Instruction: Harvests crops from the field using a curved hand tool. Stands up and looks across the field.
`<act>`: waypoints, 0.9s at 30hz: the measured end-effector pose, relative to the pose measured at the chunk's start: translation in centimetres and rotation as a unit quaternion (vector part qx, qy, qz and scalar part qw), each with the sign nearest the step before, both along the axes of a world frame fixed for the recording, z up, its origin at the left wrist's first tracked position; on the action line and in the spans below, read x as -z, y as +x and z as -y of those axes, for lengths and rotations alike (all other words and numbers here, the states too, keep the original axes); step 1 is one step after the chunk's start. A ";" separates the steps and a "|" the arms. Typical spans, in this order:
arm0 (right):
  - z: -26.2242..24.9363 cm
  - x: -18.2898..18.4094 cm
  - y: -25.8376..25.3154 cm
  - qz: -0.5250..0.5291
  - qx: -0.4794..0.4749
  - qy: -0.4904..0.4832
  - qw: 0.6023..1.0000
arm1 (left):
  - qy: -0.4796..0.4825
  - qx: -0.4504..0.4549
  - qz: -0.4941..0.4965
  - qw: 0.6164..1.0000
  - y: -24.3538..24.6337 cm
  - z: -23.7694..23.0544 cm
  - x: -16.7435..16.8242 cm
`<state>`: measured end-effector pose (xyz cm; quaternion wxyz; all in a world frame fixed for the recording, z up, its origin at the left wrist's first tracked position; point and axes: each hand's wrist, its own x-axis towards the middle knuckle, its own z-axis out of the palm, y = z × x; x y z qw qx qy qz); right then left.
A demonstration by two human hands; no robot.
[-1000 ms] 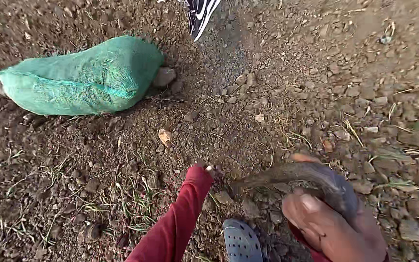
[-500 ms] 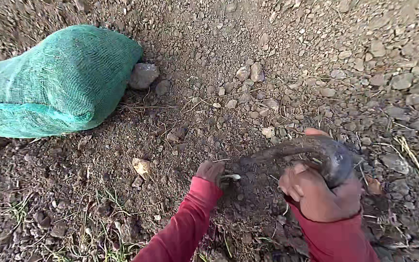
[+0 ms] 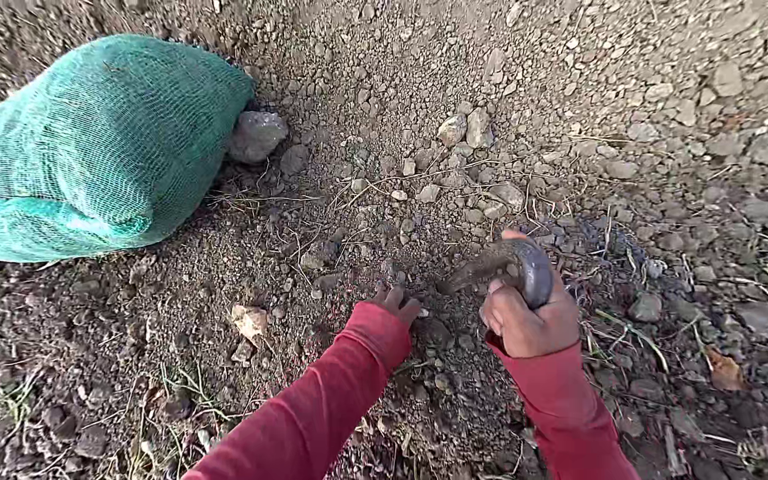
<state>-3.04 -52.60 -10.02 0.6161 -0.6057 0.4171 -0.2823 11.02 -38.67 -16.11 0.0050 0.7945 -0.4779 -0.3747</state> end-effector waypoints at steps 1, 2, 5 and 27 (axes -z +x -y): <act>0.7 -1.4 -0.4 0.017 -0.003 -0.011 1.000 | -0.070 -0.007 0.003 0.997 0.3 -1.0 1.5; 1.7 -3.2 -0.6 0.046 -0.009 -0.020 0.999 | -0.154 -0.033 -0.027 0.987 1.1 -2.2 2.9; 4.8 -4.7 2.5 0.178 0.030 -0.033 0.983 | -0.279 -0.085 -0.084 0.953 5.5 -1.9 3.4; 2.4 -3.6 1.5 0.071 0.011 0.014 0.997 | -0.033 -0.193 -0.108 0.975 5.0 2.8 -0.8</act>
